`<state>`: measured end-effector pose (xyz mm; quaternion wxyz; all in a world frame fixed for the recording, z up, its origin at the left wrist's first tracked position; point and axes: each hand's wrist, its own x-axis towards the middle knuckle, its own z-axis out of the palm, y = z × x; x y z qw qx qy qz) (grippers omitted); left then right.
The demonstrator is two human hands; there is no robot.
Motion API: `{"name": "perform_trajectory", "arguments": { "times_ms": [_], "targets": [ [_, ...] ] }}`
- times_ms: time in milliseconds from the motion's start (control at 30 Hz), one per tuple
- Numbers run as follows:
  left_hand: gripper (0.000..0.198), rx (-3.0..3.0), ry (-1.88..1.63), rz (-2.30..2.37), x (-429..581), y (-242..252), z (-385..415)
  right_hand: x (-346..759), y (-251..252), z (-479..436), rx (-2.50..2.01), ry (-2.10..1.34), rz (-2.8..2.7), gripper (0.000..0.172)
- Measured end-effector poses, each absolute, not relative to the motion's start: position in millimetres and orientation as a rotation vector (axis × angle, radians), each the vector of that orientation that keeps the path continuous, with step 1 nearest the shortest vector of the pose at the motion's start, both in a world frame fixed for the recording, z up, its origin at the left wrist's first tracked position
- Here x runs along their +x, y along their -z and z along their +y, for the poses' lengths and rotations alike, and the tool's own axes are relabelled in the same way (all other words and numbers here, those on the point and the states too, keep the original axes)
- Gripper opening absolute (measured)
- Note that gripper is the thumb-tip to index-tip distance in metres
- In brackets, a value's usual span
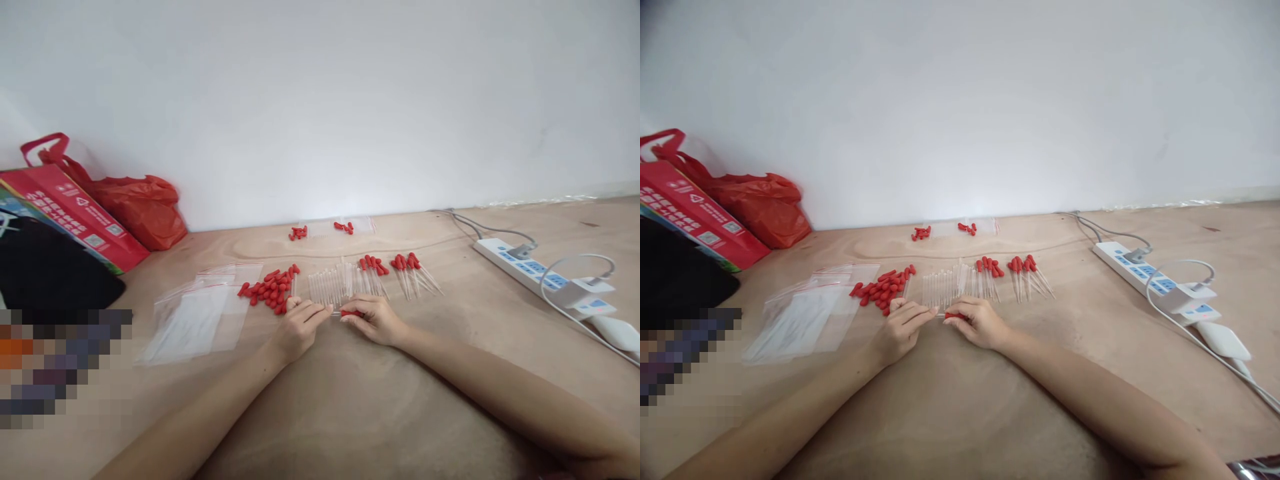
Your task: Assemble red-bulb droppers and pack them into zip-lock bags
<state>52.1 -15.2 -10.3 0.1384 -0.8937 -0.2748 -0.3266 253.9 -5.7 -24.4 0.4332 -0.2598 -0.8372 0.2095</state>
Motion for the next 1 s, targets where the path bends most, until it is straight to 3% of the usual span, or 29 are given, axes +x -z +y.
{"name": "perform_trajectory", "arguments": {
  "times_ms": [567, 733, 867, 1000],
  "targets": [
    [0.025, -2.593, 0.974, -0.849, 57, 15, -17, 252, 19, -3, -0.619, -0.436, -2.255, 0.021],
    [0.023, -2.601, 1.024, -0.996, 58, 12, -17, 248, 21, 1, -0.768, -0.678, -1.983, 0.024],
    [0.035, -2.56, 1.093, -1.247, 55, 8, -17, 253, 14, 15, -0.808, -0.911, -1.67, 0.026],
    [0.028, -2.399, 1.028, -1.458, 48, 5, -11, 293, -9, 44, -0.894, -0.914, -1.591, 0.033]
  ]
}}
